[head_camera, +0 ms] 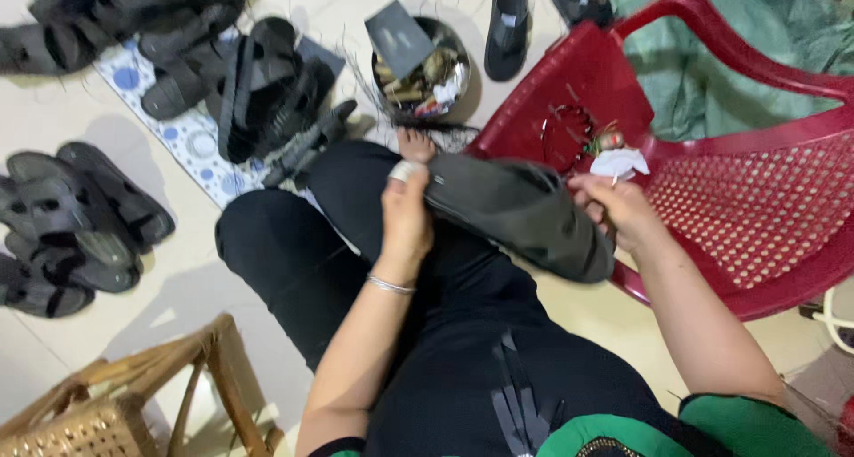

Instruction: The person sews the sole of a sandal by hand using a needle and thread, pulling the stitches tight along the edge of the shoe.

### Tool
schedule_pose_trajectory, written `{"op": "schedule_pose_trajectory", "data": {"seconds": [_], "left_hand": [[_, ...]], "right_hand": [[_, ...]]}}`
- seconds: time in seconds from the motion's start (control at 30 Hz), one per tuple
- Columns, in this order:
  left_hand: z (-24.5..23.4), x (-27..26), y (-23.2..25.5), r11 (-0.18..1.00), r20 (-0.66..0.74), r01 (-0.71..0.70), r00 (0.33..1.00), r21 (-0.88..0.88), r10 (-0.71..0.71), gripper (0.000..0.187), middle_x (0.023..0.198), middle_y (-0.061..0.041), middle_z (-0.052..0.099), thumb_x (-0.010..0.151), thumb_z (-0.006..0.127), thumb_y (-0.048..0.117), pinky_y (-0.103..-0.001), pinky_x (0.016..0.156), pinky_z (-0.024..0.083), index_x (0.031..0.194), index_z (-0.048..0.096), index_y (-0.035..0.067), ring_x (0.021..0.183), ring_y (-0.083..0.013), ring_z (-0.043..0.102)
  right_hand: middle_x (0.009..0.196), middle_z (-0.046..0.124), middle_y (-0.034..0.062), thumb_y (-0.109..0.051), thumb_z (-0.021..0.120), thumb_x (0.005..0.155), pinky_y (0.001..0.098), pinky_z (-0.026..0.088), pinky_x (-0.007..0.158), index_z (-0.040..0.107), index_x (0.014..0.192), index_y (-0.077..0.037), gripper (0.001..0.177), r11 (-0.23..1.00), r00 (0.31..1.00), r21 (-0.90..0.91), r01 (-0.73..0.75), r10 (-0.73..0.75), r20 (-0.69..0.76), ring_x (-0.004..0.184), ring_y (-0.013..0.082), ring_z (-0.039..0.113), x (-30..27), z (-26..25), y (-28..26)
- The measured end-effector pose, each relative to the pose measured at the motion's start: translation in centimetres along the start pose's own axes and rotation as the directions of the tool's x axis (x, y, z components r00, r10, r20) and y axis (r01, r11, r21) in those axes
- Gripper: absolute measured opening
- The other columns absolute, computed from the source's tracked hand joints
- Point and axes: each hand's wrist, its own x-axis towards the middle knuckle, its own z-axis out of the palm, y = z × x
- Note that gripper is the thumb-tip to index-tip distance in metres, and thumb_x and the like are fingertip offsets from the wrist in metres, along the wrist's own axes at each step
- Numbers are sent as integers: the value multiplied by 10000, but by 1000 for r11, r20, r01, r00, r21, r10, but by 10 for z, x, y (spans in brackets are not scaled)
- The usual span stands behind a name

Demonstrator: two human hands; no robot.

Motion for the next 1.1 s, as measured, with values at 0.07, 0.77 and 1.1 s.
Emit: {"op": "schedule_pose_trajectory", "data": {"seconds": [0.07, 0.77, 1.1], "left_hand": [[-26, 8, 20, 987, -88, -29, 996, -159, 15, 291, 1043, -126, 638, 994, 609, 209, -442, 779, 628, 1230, 673, 52, 945, -251, 638], [-126, -164, 44, 949, 86, 267, 955, 166, -284, 455, 974, -168, 716, 974, 650, 175, -315, 673, 650, 1274, 518, -141, 781, -197, 745], [-343, -197, 69, -78, -520, 559, 808, 826, 277, 693, 852, -333, 701, 1071, 590, 618, -602, 730, 538, 938, 750, -43, 880, -529, 712]], "right_hand": [[958, 748, 73, -201, 736, 978, 204, 559, 515, 723, 1223, -56, 284, 993, 987, 32, 111, -106, -118, 638, 46, 663, 8, -8, -1], [843, 730, 188, -48, 762, 799, 252, 549, 427, 481, 1511, -72, 766, 855, 806, -344, 389, -136, 576, 480, 179, 682, -64, 253, -68], [871, 779, 193, -320, 717, 869, 433, 597, 596, 415, 1584, -44, 825, 78, 496, -504, 860, -353, 793, 699, 326, 763, -118, 184, -58]]}}
